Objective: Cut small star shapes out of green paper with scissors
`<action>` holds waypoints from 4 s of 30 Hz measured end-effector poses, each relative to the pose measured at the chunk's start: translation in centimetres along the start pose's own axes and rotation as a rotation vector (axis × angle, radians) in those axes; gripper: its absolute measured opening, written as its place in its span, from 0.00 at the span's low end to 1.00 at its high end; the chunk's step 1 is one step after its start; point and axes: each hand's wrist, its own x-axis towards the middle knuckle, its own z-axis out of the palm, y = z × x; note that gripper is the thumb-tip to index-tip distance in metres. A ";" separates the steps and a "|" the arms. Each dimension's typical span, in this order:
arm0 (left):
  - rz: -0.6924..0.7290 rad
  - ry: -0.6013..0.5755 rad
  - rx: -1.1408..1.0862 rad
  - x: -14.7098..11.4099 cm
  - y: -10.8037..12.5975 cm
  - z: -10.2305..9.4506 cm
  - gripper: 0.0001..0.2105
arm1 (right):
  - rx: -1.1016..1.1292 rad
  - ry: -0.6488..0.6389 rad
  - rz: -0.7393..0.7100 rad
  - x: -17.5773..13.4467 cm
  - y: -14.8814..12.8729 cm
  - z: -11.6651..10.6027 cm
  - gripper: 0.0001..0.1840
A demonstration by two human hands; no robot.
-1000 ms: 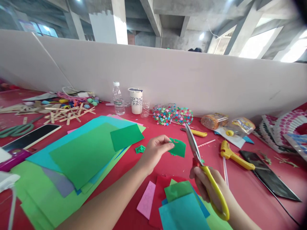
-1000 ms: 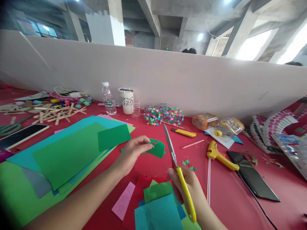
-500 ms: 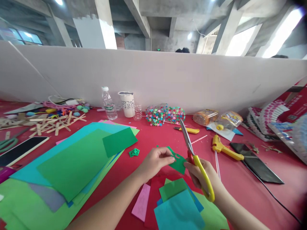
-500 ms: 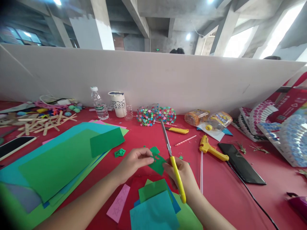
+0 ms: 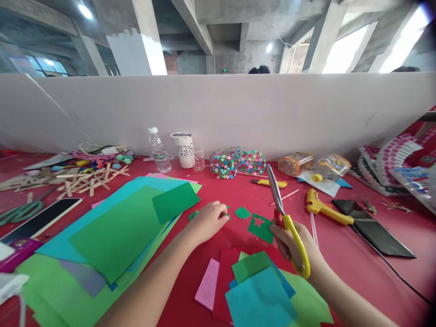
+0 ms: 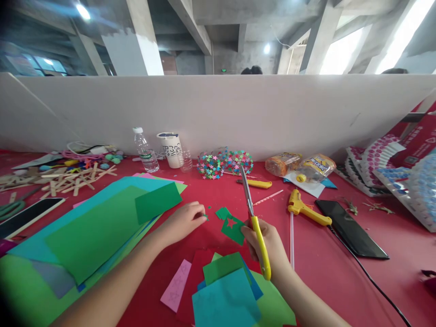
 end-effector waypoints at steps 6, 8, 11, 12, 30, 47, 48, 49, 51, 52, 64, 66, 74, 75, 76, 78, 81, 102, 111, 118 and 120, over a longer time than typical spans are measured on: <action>0.091 0.024 0.344 0.2 0.2 2.3 0.07 | 0.004 -0.010 0.009 0.0 0.0 0.1 0.15; 0.079 0.075 0.370 0.2 0.2 2.0 0.05 | 0.010 -0.019 0.009 0.1 0.2 0.1 0.14; 0.021 0.146 0.162 0.0 1.1 1.1 0.07 | 0.009 -0.038 0.010 0.2 0.6 0.3 0.14; 0.013 0.139 0.007 -0.2 1.6 0.9 0.09 | 0.006 -0.047 0.012 0.2 0.7 0.3 0.14; -0.528 0.049 0.027 0.1 -5.5 -3.6 0.08 | -0.036 -0.101 0.009 0.5 1.3 0.5 0.16; 0.023 0.071 0.177 3.6 3.7 3.7 0.13 | 0.034 -0.068 -0.056 1.3 1.9 0.4 0.14; 0.023 0.065 0.187 3.9 3.8 4.2 0.12 | 0.029 -0.065 -0.066 1.3 2.0 0.4 0.14; 0.021 0.062 0.191 4.2 3.9 4.6 0.10 | 0.023 -0.062 -0.076 1.4 2.0 0.5 0.14; 0.019 0.064 0.180 4.4 4.0 4.9 0.07 | 0.006 -0.057 -0.099 1.5 2.2 0.6 0.13; 0.017 0.072 0.170 4.5 4.0 5.0 0.06 | -0.004 -0.057 -0.110 1.6 2.3 0.6 0.12; -0.065 0.138 -0.152 3.5 4.5 3.3 0.03 | -0.225 -0.004 -0.193 2.0 2.8 0.7 0.14; -0.075 0.166 -0.431 2.2 4.3 2.9 0.07 | -0.310 0.015 -0.192 2.2 2.6 0.5 0.15; -0.291 0.596 -0.654 0.0 0.5 2.8 0.10 | -0.754 0.017 -0.259 2.0 1.5 -2.0 0.07; -0.303 0.623 -0.675 0.1 0.0 2.8 0.11 | -0.795 -0.002 -0.280 1.9 1.4 -2.2 0.09; -0.316 0.637 -0.705 0.1 -0.4 2.9 0.11 | -0.829 -0.034 -0.306 1.8 1.3 -2.3 0.10; -0.327 0.634 -0.768 0.2 -0.8 3.1 0.12 | -0.879 -0.118 -0.364 1.4 1.2 -2.2 0.10; -0.316 0.612 -0.805 0.3 -1.0 3.4 0.12 | -0.938 -0.224 -0.437 0.5 0.9 -1.7 0.11; -0.330 0.480 -0.760 0.9 -1.3 4.2 0.16 | -1.128 0.426 0.120 6.8 9.0 -22.7 0.17; -0.322 0.434 -0.737 0.7 -1.4 4.2 0.16 | -1.172 0.562 0.115 8.0 11.1 -22.7 0.17; -0.352 0.405 -0.734 0.8 -1.4 4.2 0.18 | -1.159 0.586 0.104 8.0 11.4 -22.3 0.17; -0.352 0.398 -0.739 0.8 -1.4 4.1 0.18 | -1.138 0.584 0.108 7.7 11.3 -22.1 0.19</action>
